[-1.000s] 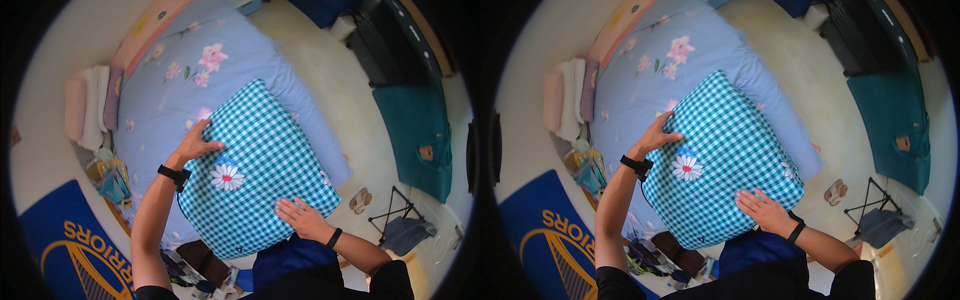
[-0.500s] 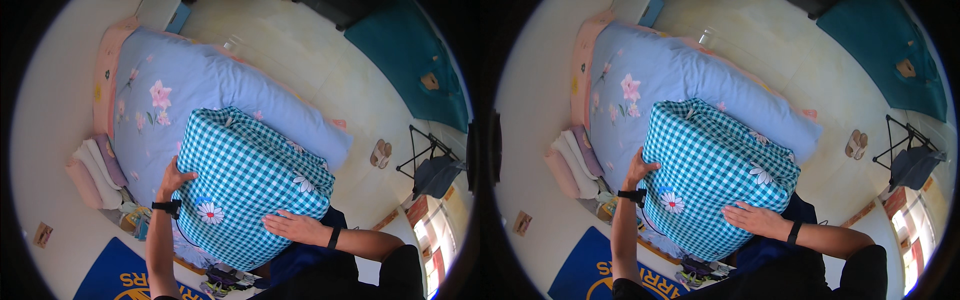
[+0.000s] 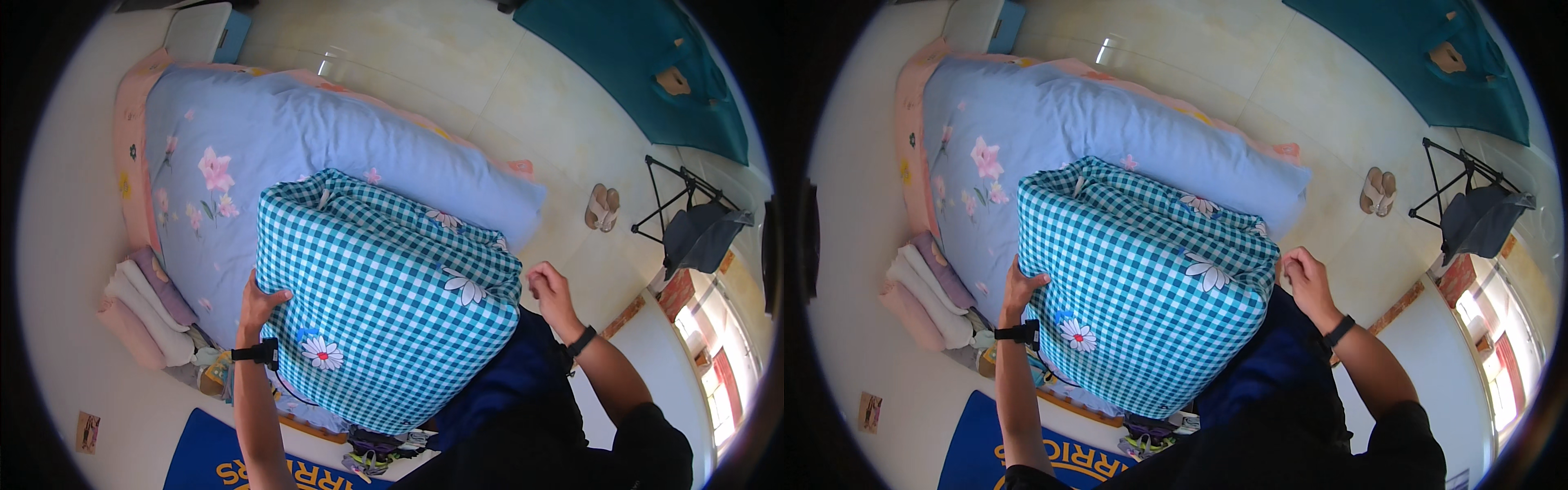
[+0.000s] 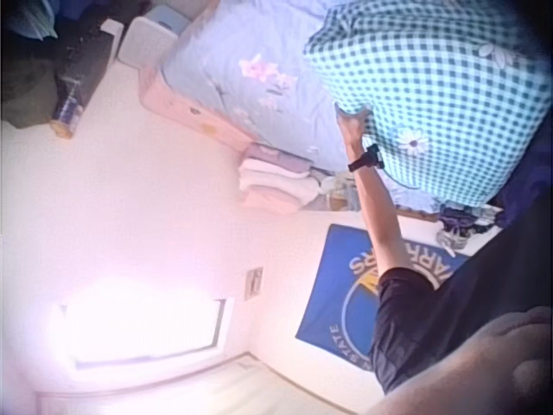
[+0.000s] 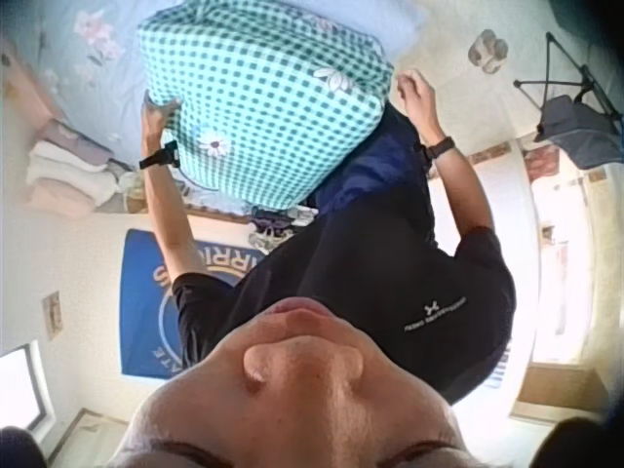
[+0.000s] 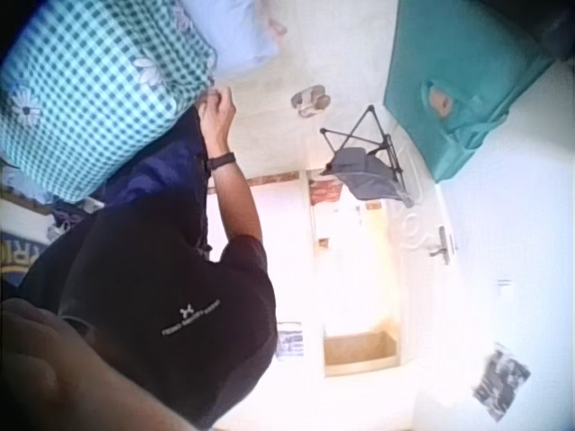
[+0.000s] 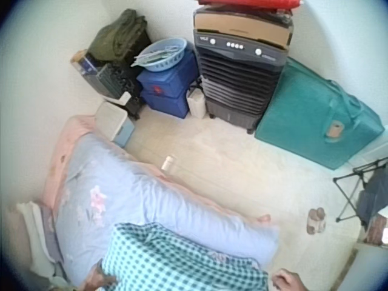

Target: The person folds a green checkered pillow by bringing the two long sides together and then folding it in half.

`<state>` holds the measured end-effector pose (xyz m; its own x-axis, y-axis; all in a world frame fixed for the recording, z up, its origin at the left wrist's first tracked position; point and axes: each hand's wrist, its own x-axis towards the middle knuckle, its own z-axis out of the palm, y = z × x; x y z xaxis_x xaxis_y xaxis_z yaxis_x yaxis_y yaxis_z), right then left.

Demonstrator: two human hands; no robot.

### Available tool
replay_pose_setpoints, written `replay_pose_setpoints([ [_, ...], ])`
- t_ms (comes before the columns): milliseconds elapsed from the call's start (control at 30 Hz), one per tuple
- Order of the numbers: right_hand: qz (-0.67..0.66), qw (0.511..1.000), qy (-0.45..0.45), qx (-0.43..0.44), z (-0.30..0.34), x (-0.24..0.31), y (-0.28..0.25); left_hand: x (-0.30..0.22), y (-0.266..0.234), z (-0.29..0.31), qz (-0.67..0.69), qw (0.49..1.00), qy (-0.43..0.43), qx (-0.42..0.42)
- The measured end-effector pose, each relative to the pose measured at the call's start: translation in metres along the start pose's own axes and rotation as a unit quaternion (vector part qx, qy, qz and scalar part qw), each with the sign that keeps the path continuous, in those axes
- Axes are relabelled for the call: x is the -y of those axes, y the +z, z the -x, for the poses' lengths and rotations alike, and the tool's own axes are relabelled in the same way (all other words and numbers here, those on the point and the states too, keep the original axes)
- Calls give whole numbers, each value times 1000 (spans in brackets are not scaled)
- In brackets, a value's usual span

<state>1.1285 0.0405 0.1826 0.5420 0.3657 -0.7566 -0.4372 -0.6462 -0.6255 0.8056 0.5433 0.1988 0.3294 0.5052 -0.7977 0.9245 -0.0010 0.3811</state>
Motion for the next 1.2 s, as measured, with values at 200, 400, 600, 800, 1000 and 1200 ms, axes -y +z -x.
replay_pose_setpoints([
  [200,82,974,46,204,-11,-124,53,-12,4,-3,78,997,4,26],
  [400,-235,886,222,332,-12,-5,65,-40,-21,10,67,995,-40,68],
  [600,-306,799,418,306,19,-18,73,-66,-41,77,4,997,-65,30],
  [800,-234,849,279,384,13,-15,82,-91,-71,122,24,998,29,-47],
  [1000,65,913,-161,370,6,-67,87,-27,39,137,-280,942,172,-71],
  [1200,86,930,-287,215,-27,-49,77,-41,81,199,-228,953,188,-62],
])
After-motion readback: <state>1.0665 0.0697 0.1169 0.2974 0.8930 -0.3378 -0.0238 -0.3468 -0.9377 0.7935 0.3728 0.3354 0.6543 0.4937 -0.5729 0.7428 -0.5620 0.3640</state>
